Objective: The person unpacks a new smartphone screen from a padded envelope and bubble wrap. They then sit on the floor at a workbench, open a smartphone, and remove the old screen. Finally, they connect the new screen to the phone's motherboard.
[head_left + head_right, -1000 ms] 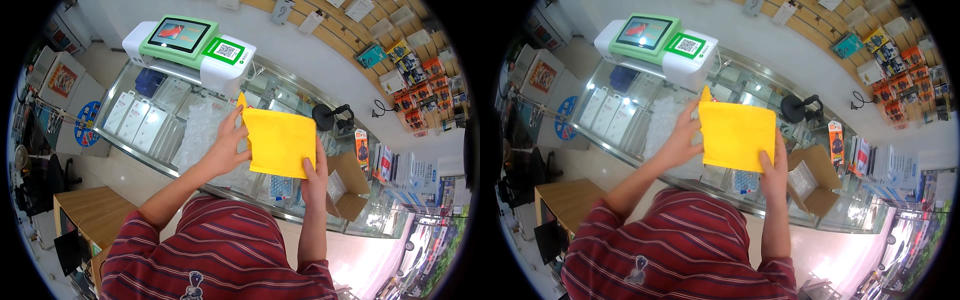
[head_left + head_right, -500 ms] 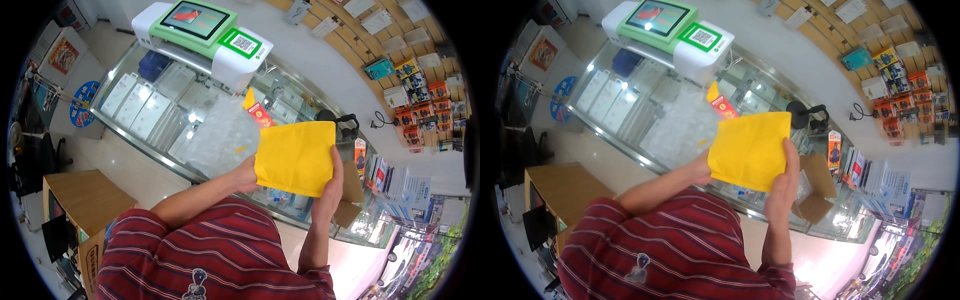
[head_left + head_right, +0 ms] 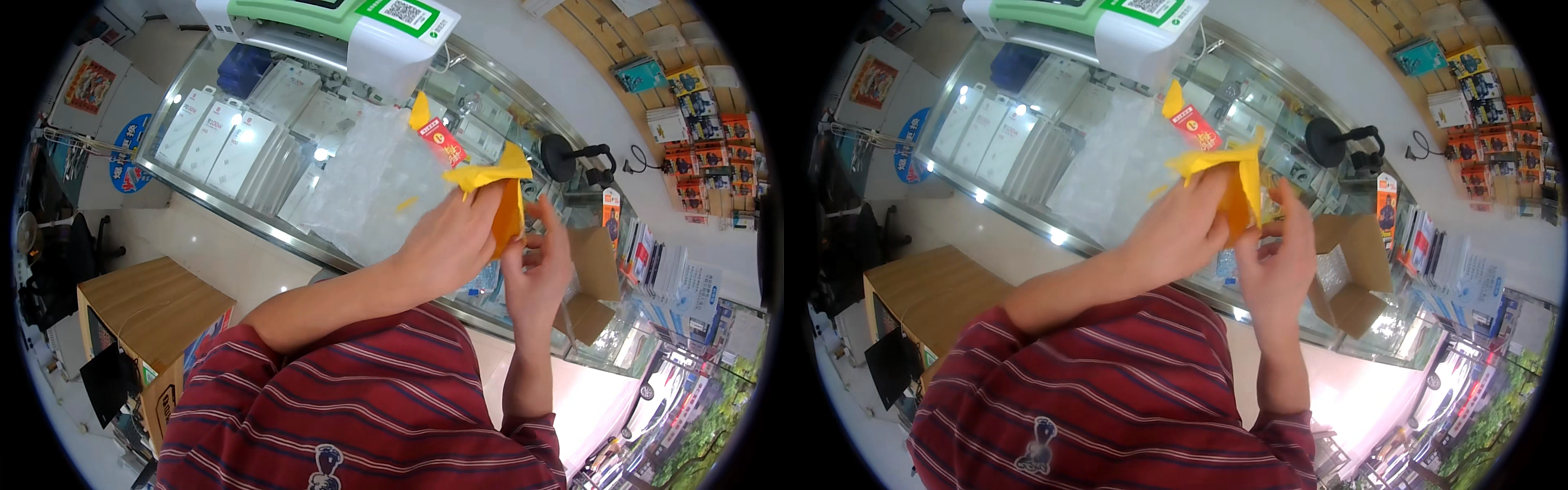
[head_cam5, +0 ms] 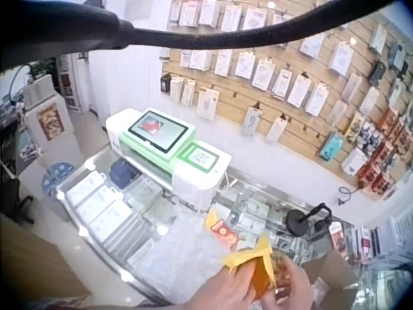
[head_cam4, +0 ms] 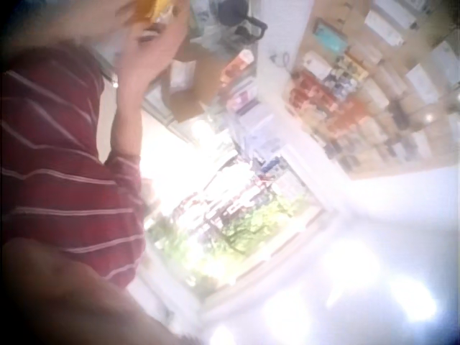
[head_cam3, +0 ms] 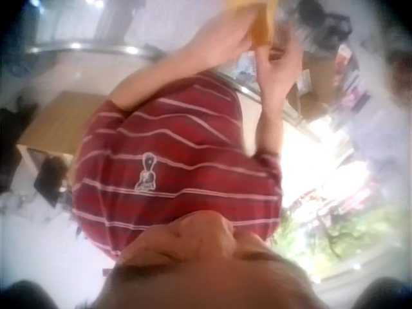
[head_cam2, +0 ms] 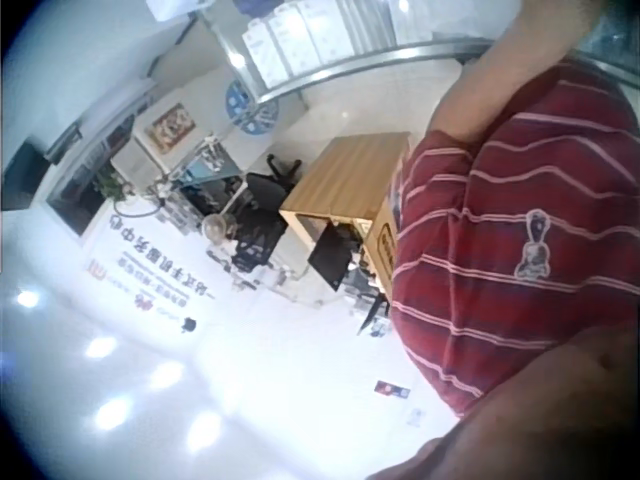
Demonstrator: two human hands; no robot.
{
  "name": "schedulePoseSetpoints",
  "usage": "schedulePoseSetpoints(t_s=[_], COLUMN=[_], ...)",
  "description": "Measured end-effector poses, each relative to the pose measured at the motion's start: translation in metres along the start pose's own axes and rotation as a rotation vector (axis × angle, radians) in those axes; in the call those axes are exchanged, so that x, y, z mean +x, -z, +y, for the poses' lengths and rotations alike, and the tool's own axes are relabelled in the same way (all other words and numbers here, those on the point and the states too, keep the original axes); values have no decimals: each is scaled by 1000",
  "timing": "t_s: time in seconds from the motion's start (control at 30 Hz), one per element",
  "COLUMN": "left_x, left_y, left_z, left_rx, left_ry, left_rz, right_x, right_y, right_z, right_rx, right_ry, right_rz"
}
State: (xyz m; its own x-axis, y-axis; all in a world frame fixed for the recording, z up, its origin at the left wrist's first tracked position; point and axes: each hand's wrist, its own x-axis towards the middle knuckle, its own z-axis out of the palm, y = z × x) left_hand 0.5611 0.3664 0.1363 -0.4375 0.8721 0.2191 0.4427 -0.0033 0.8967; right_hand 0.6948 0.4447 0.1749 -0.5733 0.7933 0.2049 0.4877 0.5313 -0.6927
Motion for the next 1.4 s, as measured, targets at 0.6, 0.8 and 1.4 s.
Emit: schedulePoseSetpoints(t_s=[0.6, 0.8, 1.4], left_x=[5, 4, -8], left_y=[9, 9, -4], left_z=[6, 11, -57], left_rx=[133, 153, -1494], left_ry=[-6, -55, 173], left_rz=[28, 14, 14], right_x=[6, 3, -19], right_y=[-9, -7, -23], right_z=[3, 7, 33], right_rx=[48, -21, 767], right_ry=[291, 334, -393], right_rz=[212, 235, -217])
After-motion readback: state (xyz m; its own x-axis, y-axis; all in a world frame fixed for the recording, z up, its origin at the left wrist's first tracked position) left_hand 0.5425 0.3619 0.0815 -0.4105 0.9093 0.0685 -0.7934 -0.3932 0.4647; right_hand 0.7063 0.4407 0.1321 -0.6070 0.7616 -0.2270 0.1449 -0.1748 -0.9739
